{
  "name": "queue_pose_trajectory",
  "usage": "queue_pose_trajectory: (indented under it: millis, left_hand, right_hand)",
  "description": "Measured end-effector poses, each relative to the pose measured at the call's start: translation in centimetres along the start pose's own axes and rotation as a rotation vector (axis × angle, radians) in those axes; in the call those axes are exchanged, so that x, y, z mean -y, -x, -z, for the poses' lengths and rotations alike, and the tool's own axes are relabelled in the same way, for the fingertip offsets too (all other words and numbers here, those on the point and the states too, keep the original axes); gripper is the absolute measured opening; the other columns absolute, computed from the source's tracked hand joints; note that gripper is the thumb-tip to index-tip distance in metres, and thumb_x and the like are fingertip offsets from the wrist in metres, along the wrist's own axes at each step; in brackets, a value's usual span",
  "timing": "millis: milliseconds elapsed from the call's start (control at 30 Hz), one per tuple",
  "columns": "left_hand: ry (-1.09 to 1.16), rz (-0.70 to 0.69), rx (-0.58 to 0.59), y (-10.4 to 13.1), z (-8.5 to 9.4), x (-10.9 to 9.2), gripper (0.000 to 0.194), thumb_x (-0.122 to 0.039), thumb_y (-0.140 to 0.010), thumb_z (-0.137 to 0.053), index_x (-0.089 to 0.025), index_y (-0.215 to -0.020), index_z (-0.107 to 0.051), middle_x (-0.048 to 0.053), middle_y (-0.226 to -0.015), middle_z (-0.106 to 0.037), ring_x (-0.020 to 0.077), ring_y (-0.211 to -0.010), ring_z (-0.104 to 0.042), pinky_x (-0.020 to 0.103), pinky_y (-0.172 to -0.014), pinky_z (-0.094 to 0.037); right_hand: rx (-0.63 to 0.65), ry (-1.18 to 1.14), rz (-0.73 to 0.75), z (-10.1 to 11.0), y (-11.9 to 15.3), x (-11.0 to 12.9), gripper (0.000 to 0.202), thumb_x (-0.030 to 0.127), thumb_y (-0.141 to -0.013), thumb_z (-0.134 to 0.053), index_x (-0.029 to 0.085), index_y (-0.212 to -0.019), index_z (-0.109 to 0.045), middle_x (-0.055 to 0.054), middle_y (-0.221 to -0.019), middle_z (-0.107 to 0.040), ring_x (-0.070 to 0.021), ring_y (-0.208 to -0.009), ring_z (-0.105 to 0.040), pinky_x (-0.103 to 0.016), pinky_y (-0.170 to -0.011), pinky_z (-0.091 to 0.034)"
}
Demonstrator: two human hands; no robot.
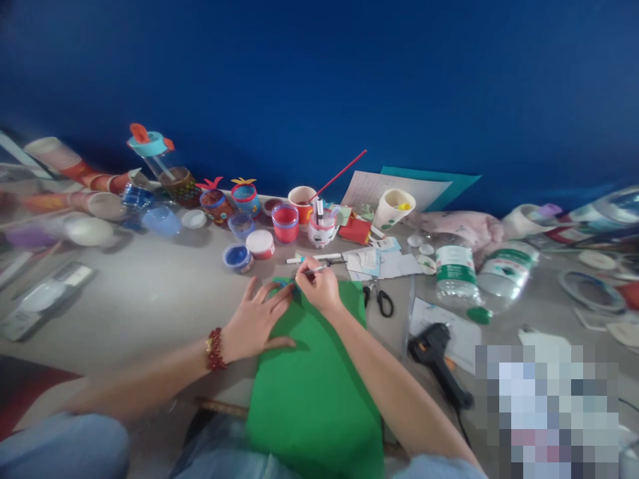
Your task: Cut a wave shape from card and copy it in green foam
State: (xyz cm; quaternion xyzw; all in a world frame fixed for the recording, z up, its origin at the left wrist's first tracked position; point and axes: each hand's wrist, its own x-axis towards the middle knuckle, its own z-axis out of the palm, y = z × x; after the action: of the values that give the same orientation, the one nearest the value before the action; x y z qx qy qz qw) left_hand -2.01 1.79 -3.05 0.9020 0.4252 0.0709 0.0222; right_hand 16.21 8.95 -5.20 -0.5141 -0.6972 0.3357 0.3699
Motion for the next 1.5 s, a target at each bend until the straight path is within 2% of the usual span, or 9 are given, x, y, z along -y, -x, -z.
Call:
queue_pose_trajectory:
  millis: [733,1000,1500]
  left_hand:
    - [0.022,0.01,0.013,-0.08,-0.07,0.04,0.083,-0.076,-0.078,-0.028,-0.016,-0.133,-0.047,0.013,-0.14,-0.046,0.0355,-0.124,-0.037,0.065,-0.108,-0.007]
    - [-0.005,0.001,-0.011,-0.06,-0.15,0.02,0.082,-0.076,-0.077,-0.032,-0.017,-0.132,-0.049,0.014,-0.138,-0.048,0.0353,-0.124,-0.038,0.064,-0.108,-0.009]
    - [0.022,0.009,0.02,-0.04,-0.13,0.01,0.082,-0.074,-0.079,-0.031,-0.015,-0.134,-0.046,0.013,-0.141,-0.046,0.0354,-0.125,-0.037,0.065,-0.108,-0.006]
  right_hand:
    - [0.002,0.041,0.025,0.0,-0.06,0.3,0.007,0.021,-0.076,-0.051,0.021,-0.069,-0.052,0.002,-0.059,-0.055,-0.0125,-0.053,-0.049,-0.022,-0.052,-0.037]
    - [0.005,0.054,0.01,-0.06,-0.02,0.18,0.006,0.022,-0.076,-0.052,0.021,-0.07,-0.053,0.003,-0.058,-0.055,-0.0129,-0.053,-0.049,-0.022,-0.051,-0.036]
    - [-0.01,0.034,0.009,-0.14,0.03,-0.01,0.007,0.022,-0.076,-0.051,0.021,-0.07,-0.052,0.003,-0.057,-0.054,-0.0125,-0.051,-0.048,-0.022,-0.05,-0.036]
